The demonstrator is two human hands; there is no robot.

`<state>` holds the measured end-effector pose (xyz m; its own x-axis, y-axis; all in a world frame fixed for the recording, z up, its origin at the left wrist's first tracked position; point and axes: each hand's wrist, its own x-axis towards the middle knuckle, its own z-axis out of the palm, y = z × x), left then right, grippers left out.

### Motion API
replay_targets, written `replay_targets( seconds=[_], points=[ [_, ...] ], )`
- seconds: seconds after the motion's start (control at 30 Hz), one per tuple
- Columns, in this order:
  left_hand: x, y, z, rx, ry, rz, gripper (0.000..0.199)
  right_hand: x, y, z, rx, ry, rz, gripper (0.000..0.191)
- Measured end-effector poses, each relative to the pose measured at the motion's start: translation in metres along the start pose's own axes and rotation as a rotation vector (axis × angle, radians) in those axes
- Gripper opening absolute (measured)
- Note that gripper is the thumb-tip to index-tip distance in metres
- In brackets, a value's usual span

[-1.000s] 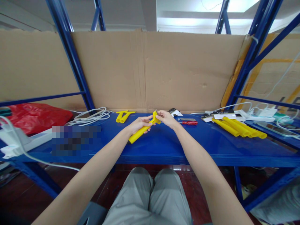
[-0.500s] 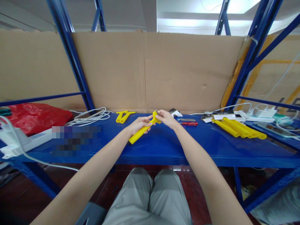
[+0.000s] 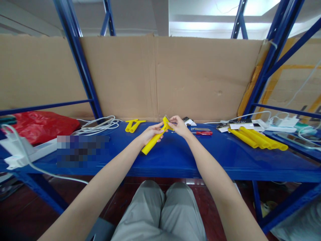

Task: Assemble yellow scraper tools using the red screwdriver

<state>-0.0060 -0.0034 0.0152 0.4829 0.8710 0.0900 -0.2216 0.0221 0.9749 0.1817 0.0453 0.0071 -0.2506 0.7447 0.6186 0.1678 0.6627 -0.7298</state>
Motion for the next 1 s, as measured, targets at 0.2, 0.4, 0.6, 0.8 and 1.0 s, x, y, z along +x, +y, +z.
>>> replay_targets(
  seconds=[0.2,0.4,0.6,0.8,1.0],
  points=[
    [0.000,0.000,0.000,-0.041,-0.002,-0.020,0.071,-0.002,-0.011,0.003,-0.369,0.107,-0.306,0.011],
    [0.000,0.000,0.001,-0.053,0.015,-0.028,0.072,-0.003,-0.015,0.006,-0.469,0.060,-0.394,0.007],
    [0.001,-0.001,0.000,-0.053,0.036,-0.030,0.072,-0.003,-0.015,0.008,-0.506,0.039,-0.409,0.006],
    [0.001,-0.002,0.000,-0.020,0.049,-0.037,0.068,-0.002,-0.013,0.009,-0.556,0.043,-0.414,0.004],
    [0.001,-0.002,0.000,0.038,0.063,-0.073,0.066,-0.002,-0.011,0.011,-0.623,0.004,-0.415,0.008]
  ],
)
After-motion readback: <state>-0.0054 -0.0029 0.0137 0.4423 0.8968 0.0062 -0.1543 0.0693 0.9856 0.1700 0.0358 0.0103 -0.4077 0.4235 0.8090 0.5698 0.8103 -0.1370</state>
